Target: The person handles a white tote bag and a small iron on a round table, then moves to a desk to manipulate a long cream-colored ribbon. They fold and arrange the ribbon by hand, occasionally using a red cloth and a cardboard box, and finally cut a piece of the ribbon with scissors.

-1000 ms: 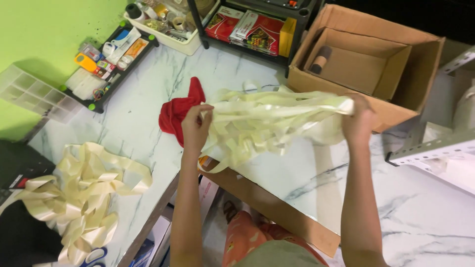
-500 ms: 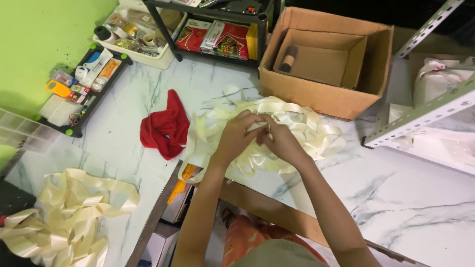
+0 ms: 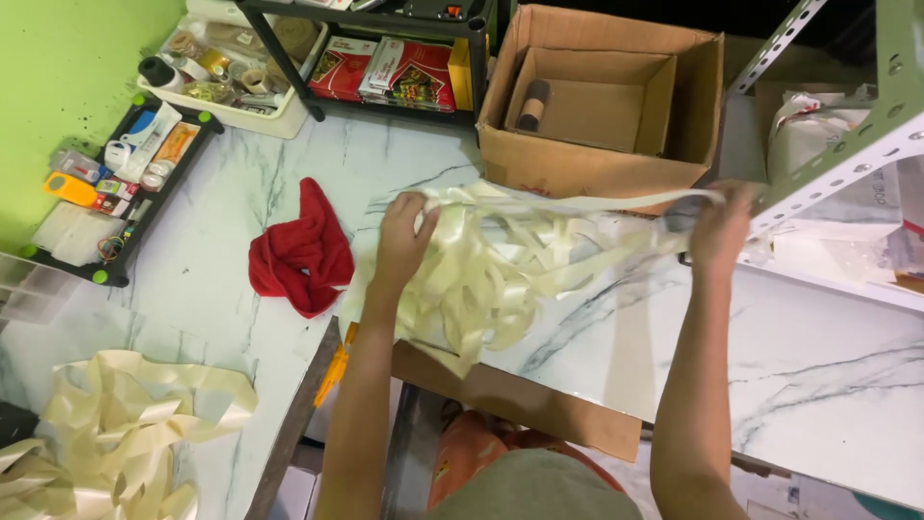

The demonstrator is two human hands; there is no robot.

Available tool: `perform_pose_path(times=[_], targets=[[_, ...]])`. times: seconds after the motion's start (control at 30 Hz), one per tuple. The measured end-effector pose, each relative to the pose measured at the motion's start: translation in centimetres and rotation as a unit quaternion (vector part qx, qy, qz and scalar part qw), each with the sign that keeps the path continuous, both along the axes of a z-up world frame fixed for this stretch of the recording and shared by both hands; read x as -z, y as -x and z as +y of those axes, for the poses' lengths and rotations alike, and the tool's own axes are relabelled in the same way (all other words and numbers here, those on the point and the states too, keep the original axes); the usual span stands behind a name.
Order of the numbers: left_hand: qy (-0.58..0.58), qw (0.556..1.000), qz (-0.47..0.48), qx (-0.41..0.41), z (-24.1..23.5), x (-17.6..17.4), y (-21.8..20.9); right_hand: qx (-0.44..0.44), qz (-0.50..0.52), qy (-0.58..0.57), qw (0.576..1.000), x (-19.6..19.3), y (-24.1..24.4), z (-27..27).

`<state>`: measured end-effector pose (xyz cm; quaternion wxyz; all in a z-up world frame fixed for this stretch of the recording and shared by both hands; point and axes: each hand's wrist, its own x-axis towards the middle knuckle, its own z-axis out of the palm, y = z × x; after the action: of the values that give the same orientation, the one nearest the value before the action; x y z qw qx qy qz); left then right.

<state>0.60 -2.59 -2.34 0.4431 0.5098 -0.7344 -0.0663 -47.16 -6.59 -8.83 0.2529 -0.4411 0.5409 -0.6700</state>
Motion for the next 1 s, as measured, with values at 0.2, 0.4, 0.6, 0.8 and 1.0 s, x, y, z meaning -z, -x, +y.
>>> perform_pose_path(times=[0.2,0.4,0.6,0.8,1.0], targets=[[-0.041,0.998,0.046,0.027,-2.5,-3.1,3.4,-0.173,0.44,-0.044,0.88,-8.8,-15.1,6.4],[-0.01,0.981,0.059,0.185,-1.0,-9.9,5.8,-0.264,0.288,0.004,0.921,-9.1,-26.7,6.0],[-0.094,0.931,0.255,0.242,-3.1,-8.7,2.0,-0.218,0.196,-0.052,0.955,-4.6,-24.3,-0.5],[-0.119,0.885,0.382,0.238,-6.6,-4.6,-3.4,-0.16,0.195,-0.005,0.968,-11.4,-20.2,0.9],[-0.084,0.826,0.497,0.254,-5.6,-6.7,-4.6,-0.049,0.26,-0.016,0.964,-14.1,-18.0,1.5]])
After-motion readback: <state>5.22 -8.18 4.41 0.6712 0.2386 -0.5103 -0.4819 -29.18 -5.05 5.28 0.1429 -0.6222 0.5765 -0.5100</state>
